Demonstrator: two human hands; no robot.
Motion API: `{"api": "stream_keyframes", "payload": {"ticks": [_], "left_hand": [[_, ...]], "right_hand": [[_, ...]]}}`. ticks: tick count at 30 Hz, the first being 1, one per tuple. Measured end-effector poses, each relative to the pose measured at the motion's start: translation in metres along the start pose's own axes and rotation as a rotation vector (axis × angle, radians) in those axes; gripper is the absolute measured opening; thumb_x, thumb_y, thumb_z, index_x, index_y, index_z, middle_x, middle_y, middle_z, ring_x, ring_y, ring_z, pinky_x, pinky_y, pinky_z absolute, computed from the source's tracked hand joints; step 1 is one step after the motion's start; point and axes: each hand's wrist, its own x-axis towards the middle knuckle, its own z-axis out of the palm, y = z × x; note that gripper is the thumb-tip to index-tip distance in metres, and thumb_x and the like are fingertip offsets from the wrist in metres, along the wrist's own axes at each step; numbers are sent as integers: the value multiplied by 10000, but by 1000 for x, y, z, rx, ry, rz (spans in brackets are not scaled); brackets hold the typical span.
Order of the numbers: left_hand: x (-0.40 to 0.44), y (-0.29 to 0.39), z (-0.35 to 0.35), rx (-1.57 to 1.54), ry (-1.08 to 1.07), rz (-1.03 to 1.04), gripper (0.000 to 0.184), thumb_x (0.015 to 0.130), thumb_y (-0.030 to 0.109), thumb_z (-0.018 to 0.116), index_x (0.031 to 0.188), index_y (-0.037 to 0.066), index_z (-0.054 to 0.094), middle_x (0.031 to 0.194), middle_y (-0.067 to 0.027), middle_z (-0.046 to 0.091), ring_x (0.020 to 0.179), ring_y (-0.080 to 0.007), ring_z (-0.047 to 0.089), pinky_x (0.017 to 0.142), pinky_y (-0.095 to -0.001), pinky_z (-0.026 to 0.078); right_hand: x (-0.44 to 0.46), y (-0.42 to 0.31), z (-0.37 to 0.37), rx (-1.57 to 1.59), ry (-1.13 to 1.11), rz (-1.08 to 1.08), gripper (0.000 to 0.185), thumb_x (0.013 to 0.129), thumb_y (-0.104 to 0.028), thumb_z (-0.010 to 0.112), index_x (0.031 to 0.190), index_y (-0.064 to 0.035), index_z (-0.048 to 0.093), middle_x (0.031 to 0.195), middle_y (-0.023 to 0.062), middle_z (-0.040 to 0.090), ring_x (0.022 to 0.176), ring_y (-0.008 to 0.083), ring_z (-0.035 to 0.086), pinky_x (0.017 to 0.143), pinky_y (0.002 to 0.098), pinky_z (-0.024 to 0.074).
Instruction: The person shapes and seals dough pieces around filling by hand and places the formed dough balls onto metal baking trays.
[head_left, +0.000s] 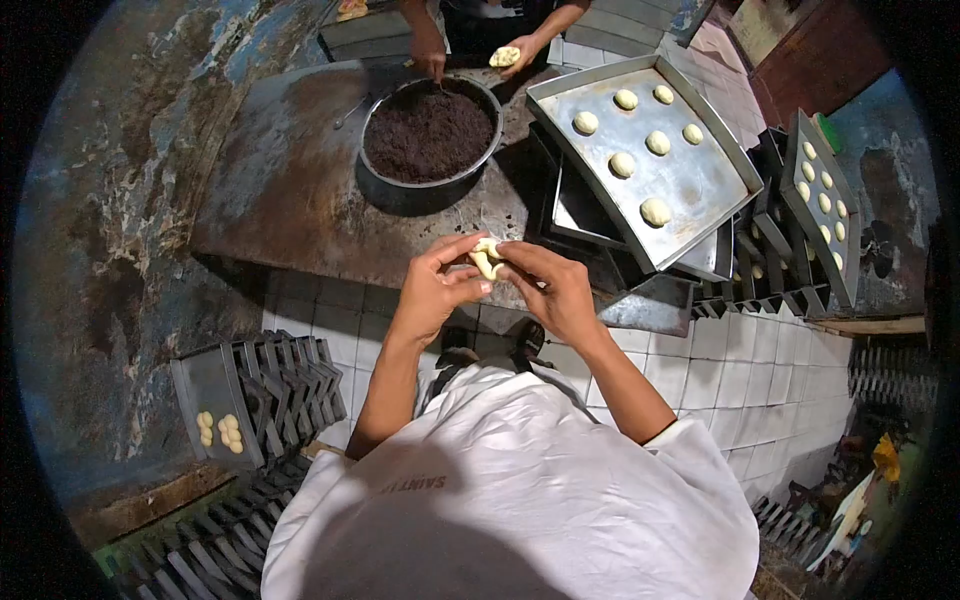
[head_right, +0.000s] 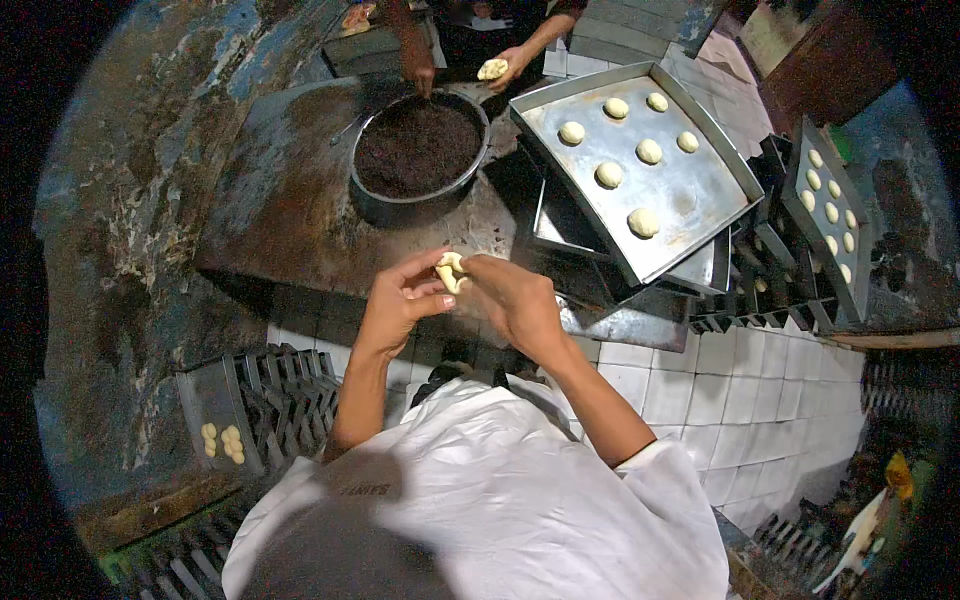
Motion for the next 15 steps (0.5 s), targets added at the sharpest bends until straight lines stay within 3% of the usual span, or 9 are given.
{"api": "stream_keyframes", "payload": {"ticks": [2, 3, 5, 6, 7, 9, 10, 13, 15], "left_hand": [[1, 7, 2, 216, 21, 122, 617, 794, -51, 794, 1378, 26, 613, 1313, -106, 640, 1091, -171, 633, 922, -290, 538], [-24, 4, 1, 128, 17, 81, 617, 794, -51, 794, 1378, 26, 613, 1313, -106, 640, 1091, -171, 633, 922, -290, 538], [-10, 18, -23, 388, 151, 330, 578, 794, -86, 786, 1345, -30, 621, 1302, -128, 645, 1109, -172, 635, 925, -306, 550], [-9, 8, -17, -41, 246, 222, 457, 856, -47, 756, 1296, -53, 635, 1236, -135, 684, 1127, -179, 632, 953, -311, 527], [-12, 9, -22, -32, 242, 217, 457, 856, -47, 756, 1296, -53, 635, 1236, -135, 684, 1127, -179, 632, 953, -311, 527], [-11, 7, -20, -404, 279, 315, 315, 920, -27, 697, 1231, -32, 646, 1266, -167, 673, 1145, -195, 634, 1000, -318, 497], [-12, 8, -20, -423, 231, 327, 197, 998, 61, 616, 1177, -21, 638, 1297, -190, 657, 1162, -209, 634, 1047, -332, 467], [-19, 14, -20, -536, 66, 282, 260, 1046, 172, 548, 1172, -34, 647, 1310, -207, 650, 1161, -224, 640, 1048, -355, 473], [-29, 19, -26, -516, -71, 295, 352, 1055, 253, 507, 1200, -31, 655, 1399, -213, 591, 1244, -223, 590, 1086, -365, 431]], "right_hand": [[0, 6, 7, 85, 95, 48, 231, 947, -108, 676, 1152, -16, 732, 1068, 194, 747, 1014, 310, 736, 868, 374, 571], [-13, -28, 8, 27, 45, 108, 231, 947, -108, 676, 1152, -16, 732, 1068, 194, 747, 1014, 310, 736, 868, 374, 571], [12, -50, 29, 168, 104, 412, 211, 908, -54, 699, 1106, 6, 741, 1060, 207, 743, 978, 327, 739, 863, 357, 561], [11, -53, 31, 164, 79, 402, 266, 885, -31, 718, 1148, 9, 724, 1073, 215, 740, 942, 332, 740, 840, 349, 556], [10, -63, 44, 172, 86, 406, 266, 885, -31, 718, 1148, 9, 724, 1073, 215, 740, 942, 332, 740, 840, 349, 556], [7, -74, 59, 69, 127, 181, 296, 876, -19, 711, 1171, 4, 708, 1072, 222, 732, 906, 350, 737, 824, 360, 557], [9, -76, 63, 60, 138, 183, 296, 876, -19, 711, 1171, 4, 708, 1072, 222, 732, 906, 350, 737, 824, 360, 557], [12, -79, 66, -81, 181, 99, 271, 832, 9, 713, 1103, 2, 707, 998, 218, 712, 885, 387, 703, 801, 405, 549], [15, -88, 67, -187, 306, 86, 185, 851, -56, 720, 1028, -2, 717, 871, 132, 677, 763, 266, 657, 745, 321, 545]]}}
